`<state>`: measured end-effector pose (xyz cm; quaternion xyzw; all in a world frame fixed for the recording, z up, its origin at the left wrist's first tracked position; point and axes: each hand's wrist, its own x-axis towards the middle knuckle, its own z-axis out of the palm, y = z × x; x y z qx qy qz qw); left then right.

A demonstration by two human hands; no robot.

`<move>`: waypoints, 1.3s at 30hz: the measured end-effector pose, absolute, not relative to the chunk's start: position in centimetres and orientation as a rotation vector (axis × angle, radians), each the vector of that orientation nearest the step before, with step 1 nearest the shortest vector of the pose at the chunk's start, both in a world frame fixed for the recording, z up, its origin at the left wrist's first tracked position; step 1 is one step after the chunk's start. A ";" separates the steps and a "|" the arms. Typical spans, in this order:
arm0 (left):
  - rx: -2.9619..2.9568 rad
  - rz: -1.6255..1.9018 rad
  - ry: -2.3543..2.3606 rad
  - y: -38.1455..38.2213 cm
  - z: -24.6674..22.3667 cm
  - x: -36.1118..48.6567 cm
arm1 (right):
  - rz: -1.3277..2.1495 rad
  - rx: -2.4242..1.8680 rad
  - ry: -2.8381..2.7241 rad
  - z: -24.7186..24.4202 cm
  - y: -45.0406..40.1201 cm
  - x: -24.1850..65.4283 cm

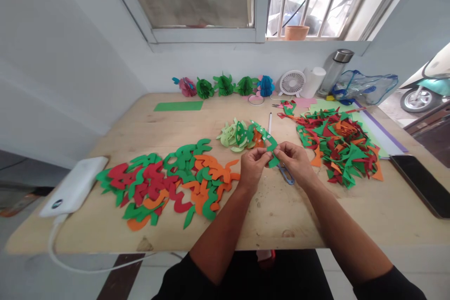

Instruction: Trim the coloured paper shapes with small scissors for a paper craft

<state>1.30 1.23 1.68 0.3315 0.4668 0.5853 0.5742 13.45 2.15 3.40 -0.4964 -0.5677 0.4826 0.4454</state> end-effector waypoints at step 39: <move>1.579 1.049 0.809 -1.6 0.9 3.1 | 0.270 -1.654 -2.385 0.3 5.0 16.7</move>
